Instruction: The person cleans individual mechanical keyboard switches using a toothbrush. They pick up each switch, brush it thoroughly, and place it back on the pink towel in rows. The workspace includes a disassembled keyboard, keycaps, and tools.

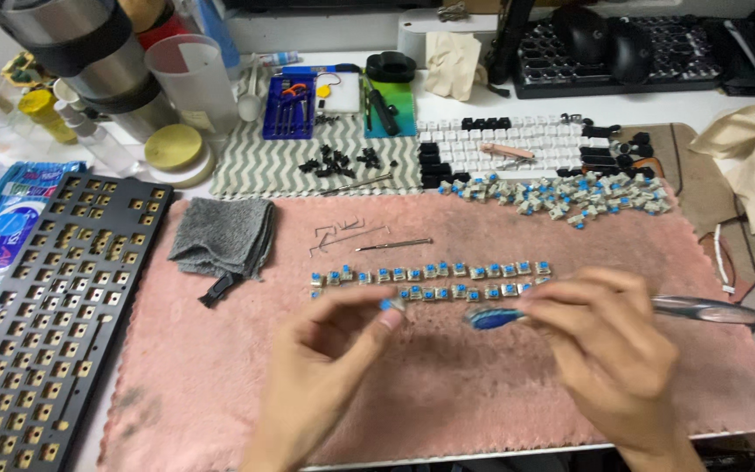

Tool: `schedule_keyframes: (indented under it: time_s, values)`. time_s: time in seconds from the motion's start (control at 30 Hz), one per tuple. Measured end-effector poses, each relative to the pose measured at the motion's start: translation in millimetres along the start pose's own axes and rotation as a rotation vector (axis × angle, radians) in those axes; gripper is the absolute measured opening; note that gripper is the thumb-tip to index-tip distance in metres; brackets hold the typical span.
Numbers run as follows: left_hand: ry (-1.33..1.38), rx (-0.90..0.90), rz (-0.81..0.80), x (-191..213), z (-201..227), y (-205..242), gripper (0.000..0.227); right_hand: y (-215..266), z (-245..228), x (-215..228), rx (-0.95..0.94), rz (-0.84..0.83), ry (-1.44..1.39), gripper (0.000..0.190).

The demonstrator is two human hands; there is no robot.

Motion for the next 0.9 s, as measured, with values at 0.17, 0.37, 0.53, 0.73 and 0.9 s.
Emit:
schedule_keyframes:
  time_s: [0.17,0.37,0.53,0.73,0.9]
  values:
    - [-0.839,-0.693,-0.124,20.6,88.2,-4.9,0.018,-2.8,6.1,-1.6,-0.02,0.043,0.019,0.009]
    - [-1.003,-0.604,-0.336,28.7,60.1,-12.3,0.02,-0.5,5.1,-6.9,-0.002,0.026,0.028,0.014]
    - [-1.169,-0.425,-0.382,36.5,29.6,-21.6,0.019,-2.6,0.9,-7.8,-0.015,0.009,0.024,0.011]
    - [-1.215,-0.367,-0.349,47.1,20.6,-27.5,0.024,-3.0,4.8,-6.0,-0.014,0.016,0.027,0.011]
    - [-1.222,-0.38,-0.35,50.5,21.4,-26.1,0.038,0.0,56.4,-5.2,-0.274,-0.048,-0.012,0.045]
Point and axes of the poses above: each hand's wrist, its own y-axis away from the middle knuckle, its own x-axis out of the back of the hand, z = x × y, the point moved 9 cm from there along -y, towards the middle knuckle, and after that the axes turned 4 degrees about -x, right-handed, at the moved point
